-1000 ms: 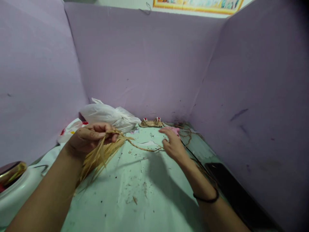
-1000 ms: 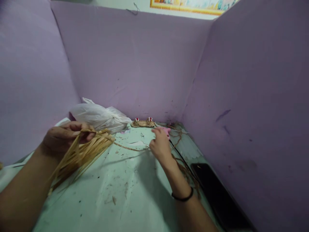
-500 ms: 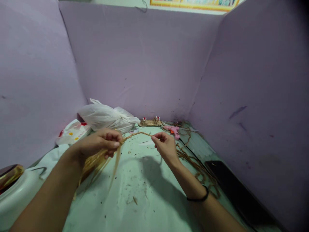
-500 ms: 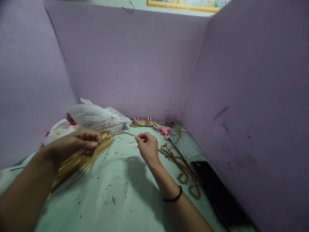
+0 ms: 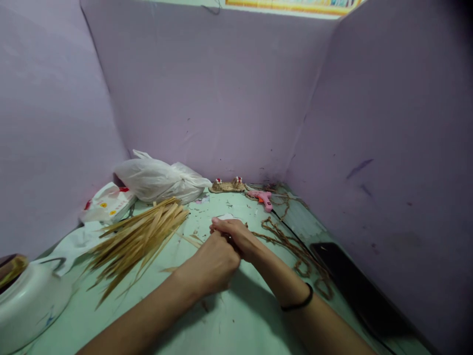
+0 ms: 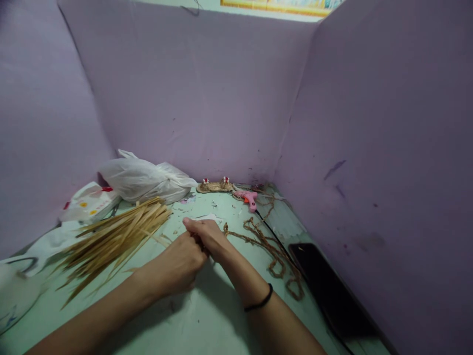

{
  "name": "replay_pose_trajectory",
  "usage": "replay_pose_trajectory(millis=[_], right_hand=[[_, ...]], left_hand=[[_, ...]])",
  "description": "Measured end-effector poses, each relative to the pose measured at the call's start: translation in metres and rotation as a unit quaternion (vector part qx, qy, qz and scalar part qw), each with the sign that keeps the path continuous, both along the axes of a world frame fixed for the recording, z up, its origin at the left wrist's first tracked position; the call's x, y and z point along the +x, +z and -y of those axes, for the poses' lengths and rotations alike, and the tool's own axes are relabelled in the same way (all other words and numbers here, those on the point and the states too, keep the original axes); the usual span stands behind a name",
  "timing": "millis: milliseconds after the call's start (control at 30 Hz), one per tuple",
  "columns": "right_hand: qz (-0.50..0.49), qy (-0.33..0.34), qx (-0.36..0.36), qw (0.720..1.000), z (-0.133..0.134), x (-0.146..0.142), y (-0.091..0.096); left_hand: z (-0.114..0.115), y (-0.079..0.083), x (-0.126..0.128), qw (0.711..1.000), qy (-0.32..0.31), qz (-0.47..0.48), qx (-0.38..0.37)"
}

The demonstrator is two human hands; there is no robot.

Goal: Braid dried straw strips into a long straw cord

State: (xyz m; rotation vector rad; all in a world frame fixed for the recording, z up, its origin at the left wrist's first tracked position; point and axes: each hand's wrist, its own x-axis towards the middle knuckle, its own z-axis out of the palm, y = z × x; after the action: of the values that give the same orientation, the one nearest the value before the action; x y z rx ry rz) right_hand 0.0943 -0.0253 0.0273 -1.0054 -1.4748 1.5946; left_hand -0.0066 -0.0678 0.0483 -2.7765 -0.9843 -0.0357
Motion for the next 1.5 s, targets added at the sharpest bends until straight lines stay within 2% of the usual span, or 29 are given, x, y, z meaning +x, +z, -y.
replay_pose_trajectory(millis=[67,167,233,267,400,533,633,733,800,867,967,1067,1200,1333,1400,1500], right_hand=[[-0.001,0.001,-0.033,0.999,-0.002,0.002,0.001],[0.007,-0.092,-0.043,0.995,-0.012,0.006,0.003],[-0.008,-0.147,-0.034,0.989,-0.018,0.014,0.006],[-0.021,-0.154,-0.032,0.987,-0.021,0.018,0.009],[-0.048,-0.113,-0.015,0.992,-0.025,0.037,0.017],[-0.051,-0.034,-0.012,0.998,-0.017,0.038,0.018],[-0.075,0.02,-0.055,0.995,-0.009,0.024,0.013],[-0.103,-0.003,-0.098,0.99,-0.003,0.008,0.005],[-0.113,-0.025,-0.098,0.988,-0.001,0.001,0.001],[-0.096,-0.05,-0.079,0.991,-0.001,-0.003,-0.002],[-0.026,-0.091,-0.03,0.995,-0.001,-0.003,-0.002],[0.015,-0.063,-0.015,0.998,-0.001,0.001,0.0],[0.038,0.024,-0.058,0.997,-0.001,0.01,0.002],[0.037,0.084,-0.11,0.99,-0.002,0.019,0.003],[0.013,0.102,-0.155,0.983,-0.001,0.02,0.003],[-0.026,0.107,-0.184,0.977,0.001,0.016,0.004]], left_hand=[[0.0,-0.002,0.002,1.0,-0.011,-0.015,-0.01],[0.001,-0.001,0.0,0.999,-0.03,-0.011,-0.006],[-0.001,0.003,-0.005,1.0,-0.007,0.003,-0.006],[-0.002,0.005,-0.009,1.0,0.02,0.009,-0.011],[-0.017,0.016,-0.027,0.986,0.162,0.041,-0.007],[-0.033,0.017,-0.039,0.953,0.29,0.09,0.013],[-0.039,0.006,-0.039,0.929,0.337,0.151,0.03],[-0.04,-0.01,-0.034,0.897,0.365,0.244,0.057],[-0.039,-0.019,-0.031,0.873,0.38,0.299,0.07],[-0.039,-0.023,-0.03,0.857,0.389,0.328,0.078],[-0.039,-0.023,-0.03,0.851,0.395,0.335,0.086],[-0.039,-0.025,-0.031,0.864,0.372,0.318,0.117],[-0.036,-0.031,-0.03,0.89,0.301,0.281,0.196],[-0.032,-0.033,-0.026,0.891,0.24,0.291,0.253],[-0.032,-0.032,-0.024,0.885,0.219,0.328,0.248],[-0.034,-0.033,-0.024,0.862,0.22,0.418,0.183]])
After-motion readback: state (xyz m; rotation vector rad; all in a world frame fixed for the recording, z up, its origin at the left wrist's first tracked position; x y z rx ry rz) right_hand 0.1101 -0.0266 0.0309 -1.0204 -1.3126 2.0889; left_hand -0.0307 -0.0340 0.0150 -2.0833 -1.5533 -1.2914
